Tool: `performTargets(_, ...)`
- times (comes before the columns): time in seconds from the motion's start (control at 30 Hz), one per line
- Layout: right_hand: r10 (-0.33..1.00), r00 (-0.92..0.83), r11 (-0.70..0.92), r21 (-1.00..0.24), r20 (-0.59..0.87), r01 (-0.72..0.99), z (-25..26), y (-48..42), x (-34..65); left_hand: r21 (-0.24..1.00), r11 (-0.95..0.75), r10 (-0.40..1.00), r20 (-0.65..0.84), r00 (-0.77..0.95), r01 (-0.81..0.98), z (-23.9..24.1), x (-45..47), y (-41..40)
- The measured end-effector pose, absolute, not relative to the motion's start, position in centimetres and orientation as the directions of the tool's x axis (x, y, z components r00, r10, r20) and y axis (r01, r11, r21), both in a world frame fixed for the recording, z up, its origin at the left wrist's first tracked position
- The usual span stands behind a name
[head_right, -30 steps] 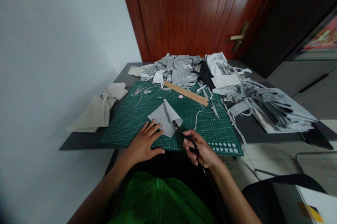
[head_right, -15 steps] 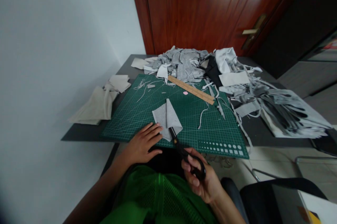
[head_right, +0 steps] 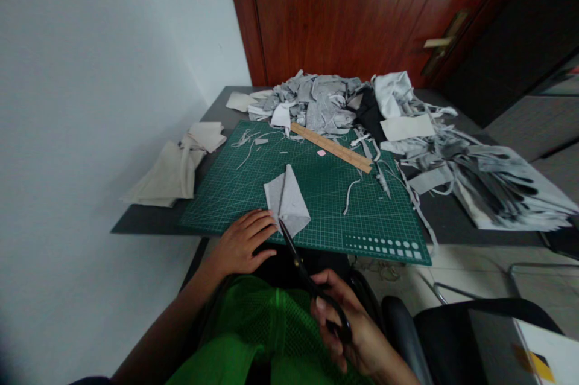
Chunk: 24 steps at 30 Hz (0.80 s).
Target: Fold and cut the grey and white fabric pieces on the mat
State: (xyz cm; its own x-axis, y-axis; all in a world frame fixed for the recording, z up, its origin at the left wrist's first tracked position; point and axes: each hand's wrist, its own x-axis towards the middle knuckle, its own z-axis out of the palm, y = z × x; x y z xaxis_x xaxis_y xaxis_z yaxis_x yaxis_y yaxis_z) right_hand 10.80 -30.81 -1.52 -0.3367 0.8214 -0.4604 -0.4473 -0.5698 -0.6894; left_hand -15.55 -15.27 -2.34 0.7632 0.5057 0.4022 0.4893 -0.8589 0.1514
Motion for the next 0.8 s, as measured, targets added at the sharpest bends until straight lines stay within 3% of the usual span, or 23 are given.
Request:
performTargets(0.3, 0.784, -0.368, -0.609, -0.737, -0.5, -0.295, -1.6, -31.6, 12.0, 0.145, -0.834, 0.535, 0.441, 0.72, 0.532, -2.5, -16.2, -15.7)
performTargets(0.8, 0.768, -0.299, -0.639, -0.705, -0.566, -0.306, -1.9, -32.6, 12.1, 0.147, -0.848, 0.504, 0.524, 0.686, 0.51, -3.0, -16.2, -15.8)
